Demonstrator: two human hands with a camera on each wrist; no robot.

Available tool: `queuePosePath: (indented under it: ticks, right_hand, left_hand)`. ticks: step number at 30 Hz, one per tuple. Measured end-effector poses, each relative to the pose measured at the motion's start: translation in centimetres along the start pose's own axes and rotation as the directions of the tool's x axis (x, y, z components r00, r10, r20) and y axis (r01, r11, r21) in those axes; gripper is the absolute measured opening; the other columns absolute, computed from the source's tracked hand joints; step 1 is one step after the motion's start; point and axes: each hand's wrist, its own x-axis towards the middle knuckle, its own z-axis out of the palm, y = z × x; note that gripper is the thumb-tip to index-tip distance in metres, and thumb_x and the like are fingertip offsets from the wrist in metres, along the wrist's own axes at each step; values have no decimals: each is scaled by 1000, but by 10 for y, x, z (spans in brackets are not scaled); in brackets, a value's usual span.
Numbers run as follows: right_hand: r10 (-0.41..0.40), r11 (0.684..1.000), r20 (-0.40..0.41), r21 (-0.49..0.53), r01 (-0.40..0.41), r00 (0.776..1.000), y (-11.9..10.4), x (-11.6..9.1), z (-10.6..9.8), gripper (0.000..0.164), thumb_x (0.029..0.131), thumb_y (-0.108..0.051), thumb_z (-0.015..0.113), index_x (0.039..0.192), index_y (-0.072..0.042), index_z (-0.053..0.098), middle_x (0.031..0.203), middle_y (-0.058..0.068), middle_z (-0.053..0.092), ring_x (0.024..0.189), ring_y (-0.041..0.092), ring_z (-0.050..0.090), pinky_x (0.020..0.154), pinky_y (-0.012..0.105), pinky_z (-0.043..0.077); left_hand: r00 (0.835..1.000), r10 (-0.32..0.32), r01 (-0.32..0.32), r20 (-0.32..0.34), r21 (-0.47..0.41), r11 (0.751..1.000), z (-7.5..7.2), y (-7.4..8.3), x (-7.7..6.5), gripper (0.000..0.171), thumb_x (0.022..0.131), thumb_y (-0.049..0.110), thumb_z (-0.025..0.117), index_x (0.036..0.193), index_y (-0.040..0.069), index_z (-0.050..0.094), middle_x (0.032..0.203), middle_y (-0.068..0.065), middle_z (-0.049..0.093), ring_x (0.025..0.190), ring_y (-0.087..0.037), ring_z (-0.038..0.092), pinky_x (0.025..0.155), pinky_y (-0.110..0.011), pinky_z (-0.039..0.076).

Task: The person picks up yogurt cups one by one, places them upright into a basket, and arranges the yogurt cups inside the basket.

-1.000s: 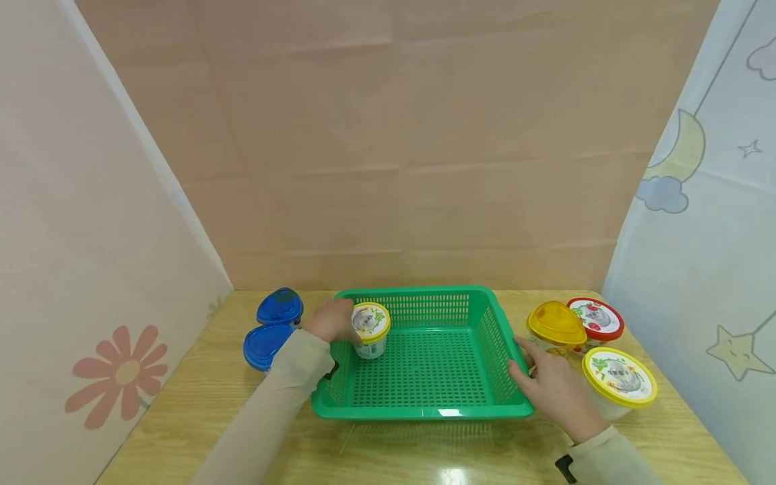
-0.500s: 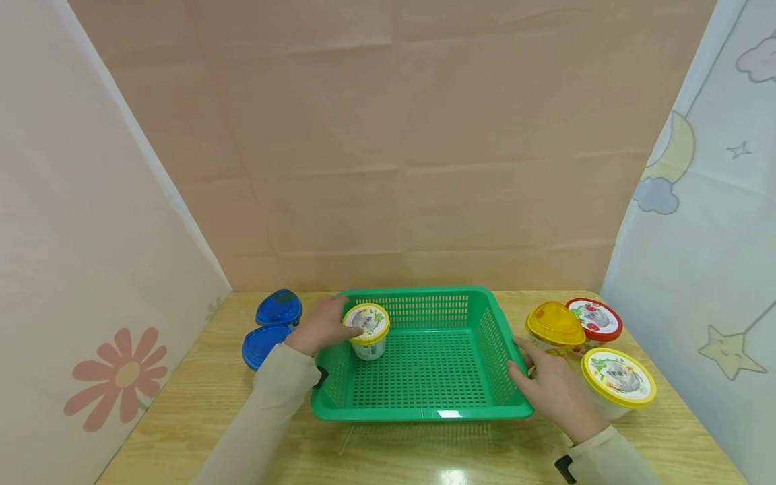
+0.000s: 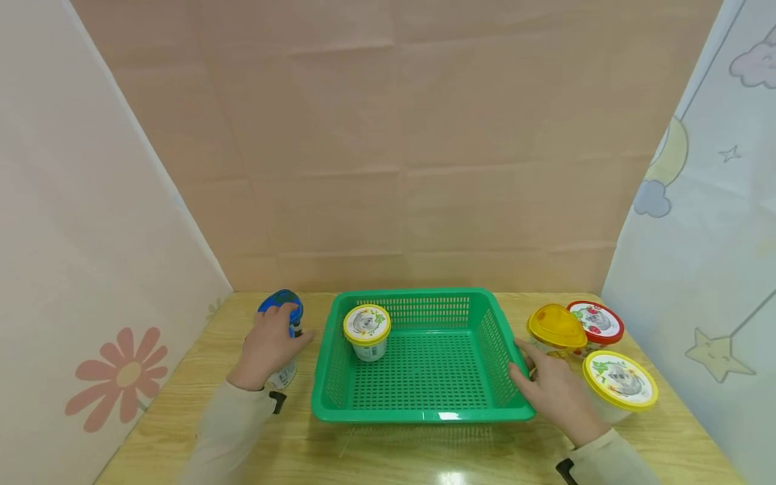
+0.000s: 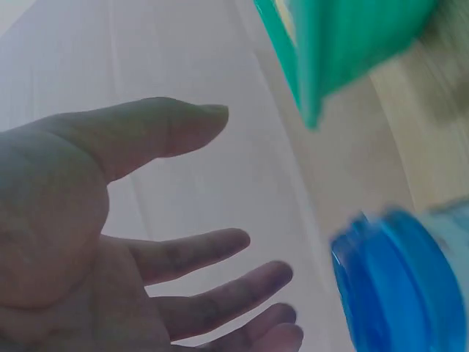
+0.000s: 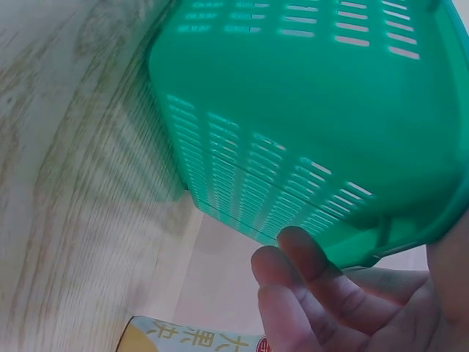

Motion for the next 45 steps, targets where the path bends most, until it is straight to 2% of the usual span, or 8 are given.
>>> queuePosePath:
  ticks: [7,12,16,21,27,34,45]
  right_hand:
    - [0,1000,-11,9,0,1000,3,-1,5,53,96,-30,63,138,1,55,86,1,64,63,10,51,49,27,38]
    - [-3,1000,-9,23,4,1000,3,-2,4,53,96,-29,63,138,1,56,89,3,67,64,9,52,48,27,39]
    - [-12,1000,-23,23,13,1000,4,-1,2,52,96,-29,63,138,1,56,90,4,68,65,10,54,48,27,40]
    - [-20,1000,-29,12,21,999,5,1,1,52,96,-28,62,138,2,55,90,5,68,66,11,54,50,26,40]
    - [-19,1000,-23,16,19,1000,4,1,3,52,97,-28,61,138,2,55,88,5,67,63,11,51,50,27,39]
    - [-11,1000,-11,22,11,1000,4,-1,3,53,97,-30,62,139,2,54,88,4,67,64,10,52,51,27,40]
    - [-8,1000,-1,27,8,1000,4,0,3,54,98,-30,61,140,2,53,91,5,69,66,10,55,54,27,43]
  left_hand:
    - [996,-61,65,-59,63,996,2,-34,-17,86,86,46,74,141,-13,43,131,-42,44,117,-61,37,87,-69,43]
    - [989,-135,137,-65,31,990,10,-56,-22,103,81,54,76,147,-12,33,136,-44,34,123,-62,28,89,-74,37]
    - [984,-170,170,-55,-1,985,16,-69,-22,112,79,60,75,149,-12,25,139,-44,32,125,-62,27,91,-76,36]
    - [981,-192,189,-40,-63,980,23,-78,-22,117,78,65,73,152,-9,20,140,-43,32,125,-61,30,89,-74,39]
    - [976,-215,210,-25,-139,968,31,-86,-24,111,81,60,73,151,-8,21,140,-41,34,128,-57,30,94,-72,39]
    - [976,-217,215,6,-176,961,37,-91,-24,109,82,57,74,150,-9,20,139,-40,37,126,-59,37,94,-72,42]
    - [979,-201,201,29,-278,939,42,-101,-25,109,84,50,77,151,-9,14,147,-39,33,132,-58,38,101,-70,39]
